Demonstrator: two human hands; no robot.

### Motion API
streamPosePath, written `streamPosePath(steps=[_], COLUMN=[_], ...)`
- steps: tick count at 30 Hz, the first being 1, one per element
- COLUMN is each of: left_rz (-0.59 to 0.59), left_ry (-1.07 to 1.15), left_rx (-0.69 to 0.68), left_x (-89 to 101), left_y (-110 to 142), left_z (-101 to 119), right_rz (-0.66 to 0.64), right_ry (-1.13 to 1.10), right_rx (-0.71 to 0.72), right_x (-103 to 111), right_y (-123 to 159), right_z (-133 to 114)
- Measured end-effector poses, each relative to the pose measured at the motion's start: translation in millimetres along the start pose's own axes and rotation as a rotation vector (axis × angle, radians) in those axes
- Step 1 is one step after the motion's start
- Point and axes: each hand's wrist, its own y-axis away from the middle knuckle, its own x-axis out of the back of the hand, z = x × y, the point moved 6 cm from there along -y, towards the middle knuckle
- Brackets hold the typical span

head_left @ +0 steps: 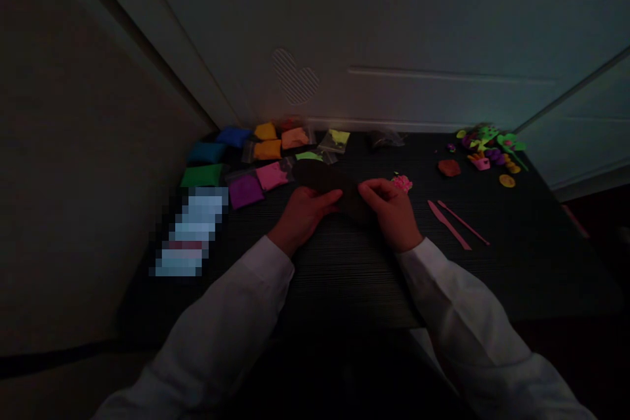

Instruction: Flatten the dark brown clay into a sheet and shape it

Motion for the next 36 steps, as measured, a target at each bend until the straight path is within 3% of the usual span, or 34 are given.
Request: streamPosePath(steps=[9,17,24,30,36], left_rz=[0.044,-0.032,0.079,0.079,0.069], left_ry=[0.075,0.09,-0.007,-0.013,-0.045], left_rx=[-0.044,0.008,0.021,-0.002,0.013], left_x=[6.0,-3.6,2.1,1.0,0.4], left_y=[-3.2,1.4,2.1,1.9,2.0], left_z=[3.7,-0.9,-3.1,-0.2,-0.9], right_rz=[-0.048,-0.054,-0.014,-0.022,-0.017], right_ry=[-0.141,-0.006,0.112,-0.006,0.072], right_rx=[-0.047,-0.058,-0.018,-0.023,-0.034], right_x=[-4.7,-3.5,0.7,-1.0,-0.5], right_y=[-1.6,0.1,-0.6,-1.8,-1.3], right_z=[5.7,4.1,0.6,2.6,2.4])
